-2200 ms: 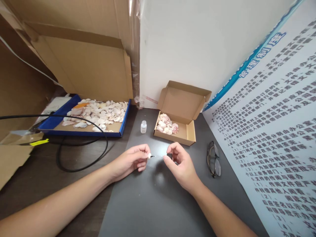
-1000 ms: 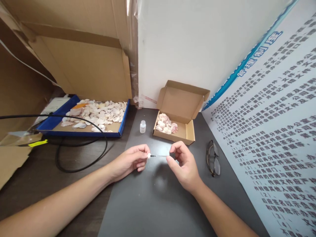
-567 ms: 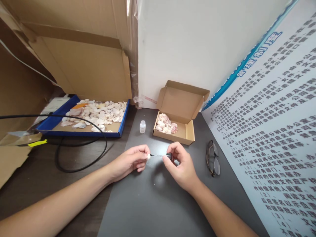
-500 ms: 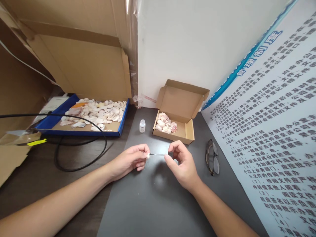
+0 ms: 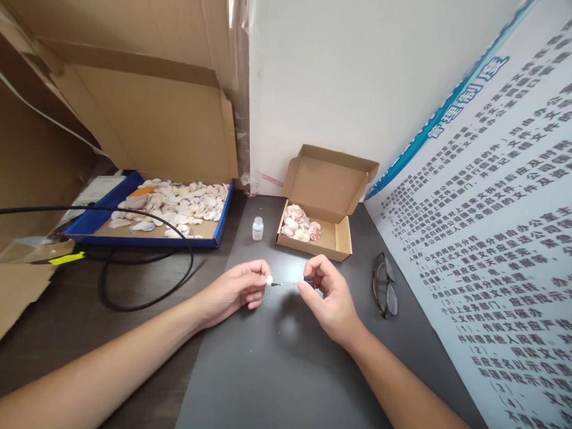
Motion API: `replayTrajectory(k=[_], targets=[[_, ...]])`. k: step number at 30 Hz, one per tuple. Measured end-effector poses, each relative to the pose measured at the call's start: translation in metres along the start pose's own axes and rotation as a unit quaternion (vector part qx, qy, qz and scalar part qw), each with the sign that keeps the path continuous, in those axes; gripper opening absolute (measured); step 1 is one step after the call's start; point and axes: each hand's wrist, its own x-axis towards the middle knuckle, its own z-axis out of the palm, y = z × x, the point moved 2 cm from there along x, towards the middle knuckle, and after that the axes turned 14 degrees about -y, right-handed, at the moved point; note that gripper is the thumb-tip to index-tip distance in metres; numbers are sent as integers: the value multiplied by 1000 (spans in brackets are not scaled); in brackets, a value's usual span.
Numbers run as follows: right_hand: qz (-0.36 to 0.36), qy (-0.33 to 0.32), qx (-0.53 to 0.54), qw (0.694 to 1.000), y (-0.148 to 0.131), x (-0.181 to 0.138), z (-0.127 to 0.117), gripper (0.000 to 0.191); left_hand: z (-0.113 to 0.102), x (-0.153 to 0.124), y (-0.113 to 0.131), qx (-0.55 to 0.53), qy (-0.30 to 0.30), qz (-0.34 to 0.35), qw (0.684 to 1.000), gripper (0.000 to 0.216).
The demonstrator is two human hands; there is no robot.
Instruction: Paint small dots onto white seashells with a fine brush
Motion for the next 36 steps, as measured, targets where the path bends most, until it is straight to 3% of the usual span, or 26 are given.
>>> replayTrajectory(k=[36], targets=[[14, 33, -12, 999, -3, 1, -2, 15, 1, -1, 0, 3, 6, 2, 1000, 22]])
